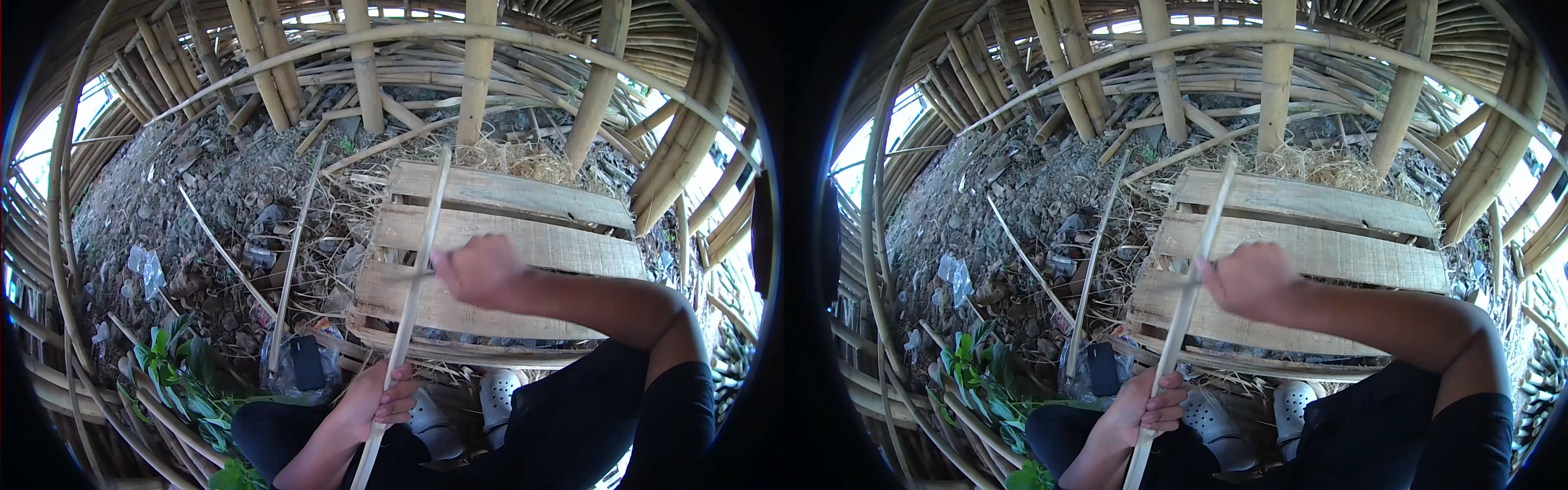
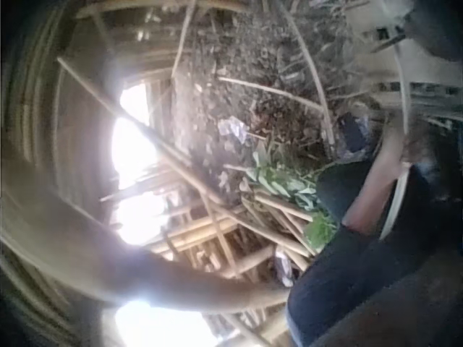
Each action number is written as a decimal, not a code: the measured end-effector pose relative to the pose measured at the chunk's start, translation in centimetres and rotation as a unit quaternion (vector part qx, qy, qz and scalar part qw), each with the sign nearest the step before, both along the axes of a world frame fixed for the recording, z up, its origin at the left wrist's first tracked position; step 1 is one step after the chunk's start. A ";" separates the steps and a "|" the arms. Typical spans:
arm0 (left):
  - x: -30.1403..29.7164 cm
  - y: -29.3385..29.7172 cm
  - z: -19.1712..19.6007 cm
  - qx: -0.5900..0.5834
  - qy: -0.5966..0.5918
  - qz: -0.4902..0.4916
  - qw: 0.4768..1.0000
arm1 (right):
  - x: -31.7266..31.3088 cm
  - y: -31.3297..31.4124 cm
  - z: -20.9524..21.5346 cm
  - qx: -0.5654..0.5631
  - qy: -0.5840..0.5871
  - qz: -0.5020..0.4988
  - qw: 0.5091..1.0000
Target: The person scrapes and shapes a bamboo strip using a small knife.
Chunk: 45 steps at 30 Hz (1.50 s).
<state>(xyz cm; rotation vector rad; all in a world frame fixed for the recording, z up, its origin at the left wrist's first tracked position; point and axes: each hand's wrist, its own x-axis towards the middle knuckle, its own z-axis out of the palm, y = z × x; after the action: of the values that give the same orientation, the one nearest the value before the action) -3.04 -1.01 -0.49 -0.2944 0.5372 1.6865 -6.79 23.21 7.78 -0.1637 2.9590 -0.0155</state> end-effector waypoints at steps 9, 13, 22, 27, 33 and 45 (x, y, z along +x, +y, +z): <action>-1.7 -3.1 0.4 0.046 -0.009 0.131 0.990 | 0.7 5.9 0.5 -0.104 0.057 0.097 0.988; -1.8 -3.0 -0.2 0.095 -0.027 0.126 0.987 | 2.6 2.3 1.0 -0.077 -0.017 0.152 0.985; -1.8 -2.8 -0.8 0.096 -0.048 0.125 0.986 | 2.4 2.7 -1.0 0.195 0.132 0.218 0.947; -1.8 -2.2 -1.0 0.084 -0.046 0.117 0.989 | 1.0 3.5 -2.6 0.127 0.116 0.211 0.962; -1.3 -2.1 -1.0 0.063 -0.050 0.106 0.991 | 3.1 6.0 -2.5 0.339 0.074 -0.001 0.938; -1.2 -1.7 -1.7 0.081 -0.080 0.076 0.991 | 0.4 4.9 -7.1 -0.010 0.060 0.028 0.998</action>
<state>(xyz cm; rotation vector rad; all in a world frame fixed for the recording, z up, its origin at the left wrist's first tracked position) -4.26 -2.76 -2.16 -0.3555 0.2617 1.8235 -6.40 28.08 0.72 -0.2579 3.0738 -0.0300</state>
